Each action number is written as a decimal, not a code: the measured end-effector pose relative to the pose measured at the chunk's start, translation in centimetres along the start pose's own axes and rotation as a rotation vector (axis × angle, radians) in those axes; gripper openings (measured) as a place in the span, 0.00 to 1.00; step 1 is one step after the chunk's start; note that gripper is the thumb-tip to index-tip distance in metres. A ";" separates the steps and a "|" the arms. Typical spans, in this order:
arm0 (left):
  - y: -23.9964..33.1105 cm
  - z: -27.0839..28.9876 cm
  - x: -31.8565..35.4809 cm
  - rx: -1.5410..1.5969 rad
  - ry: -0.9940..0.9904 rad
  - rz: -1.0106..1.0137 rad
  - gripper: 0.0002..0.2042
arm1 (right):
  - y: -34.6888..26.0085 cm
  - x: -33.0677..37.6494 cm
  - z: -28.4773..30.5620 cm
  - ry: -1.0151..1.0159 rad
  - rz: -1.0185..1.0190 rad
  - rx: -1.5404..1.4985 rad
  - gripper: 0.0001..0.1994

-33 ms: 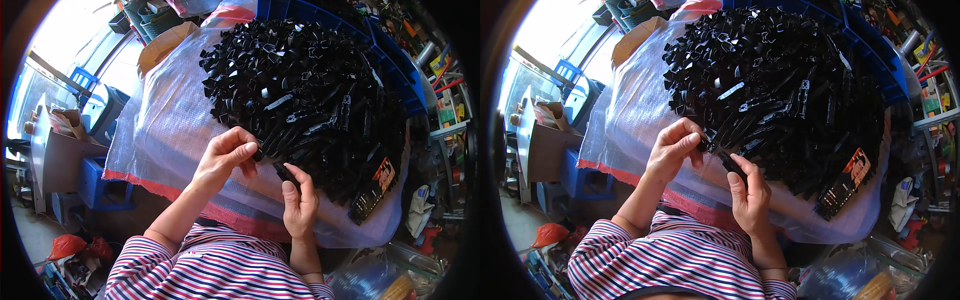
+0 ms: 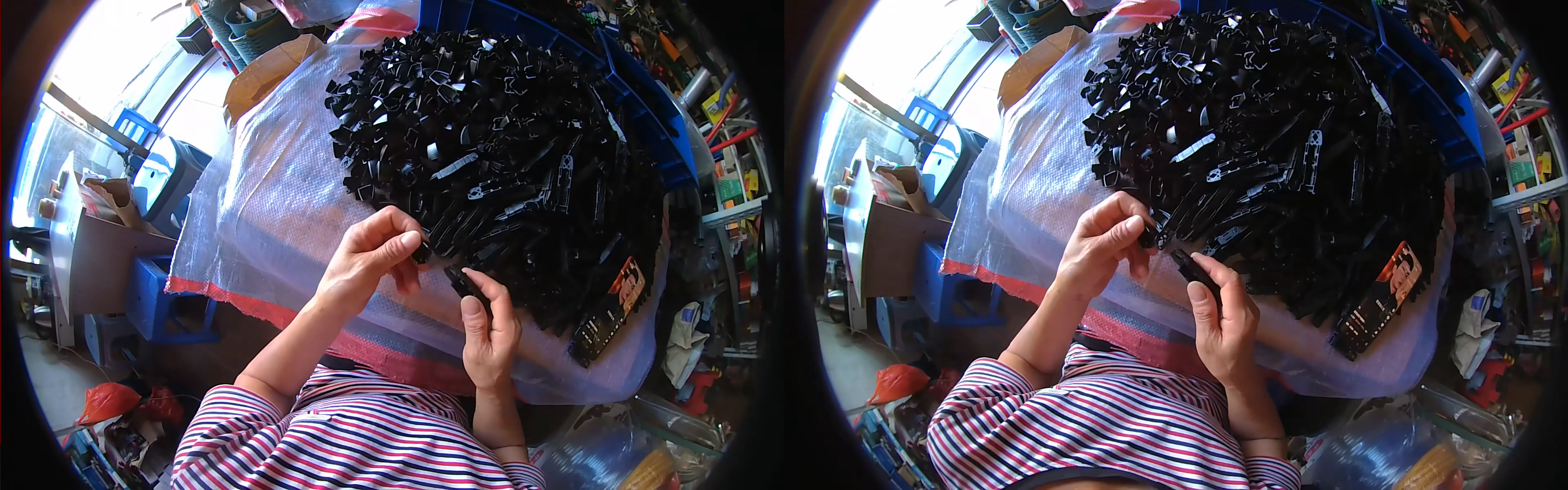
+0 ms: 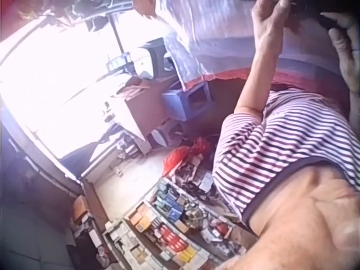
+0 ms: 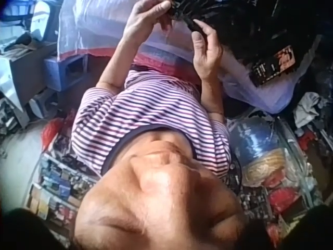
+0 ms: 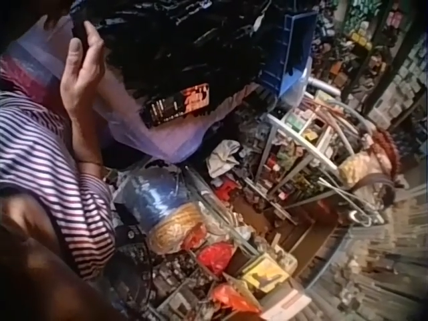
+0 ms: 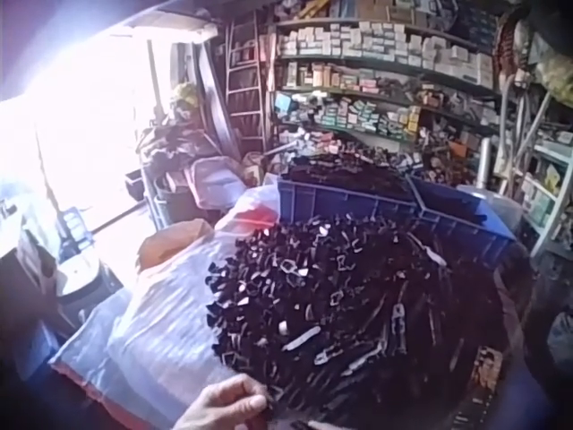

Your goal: Manually assembling small black plastic components at a production workstation.

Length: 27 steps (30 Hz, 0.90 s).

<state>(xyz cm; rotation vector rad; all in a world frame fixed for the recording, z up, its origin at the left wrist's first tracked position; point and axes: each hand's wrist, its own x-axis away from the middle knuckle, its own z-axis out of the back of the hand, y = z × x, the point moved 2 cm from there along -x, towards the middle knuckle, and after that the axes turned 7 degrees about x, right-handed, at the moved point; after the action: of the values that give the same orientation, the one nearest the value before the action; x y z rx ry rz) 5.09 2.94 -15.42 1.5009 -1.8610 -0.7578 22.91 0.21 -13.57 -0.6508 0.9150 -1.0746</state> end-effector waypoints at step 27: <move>-1.3 -1.3 3.3 -0.010 0.056 -0.215 0.14 | -1.5 -0.6 -3.8 -0.256 -0.143 -0.183 0.10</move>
<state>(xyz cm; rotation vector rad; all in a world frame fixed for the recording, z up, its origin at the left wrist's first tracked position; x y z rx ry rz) 6.32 -0.65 -15.23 1.7170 -1.6704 -0.8127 18.83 0.18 -13.99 -0.9943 0.7574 -1.0126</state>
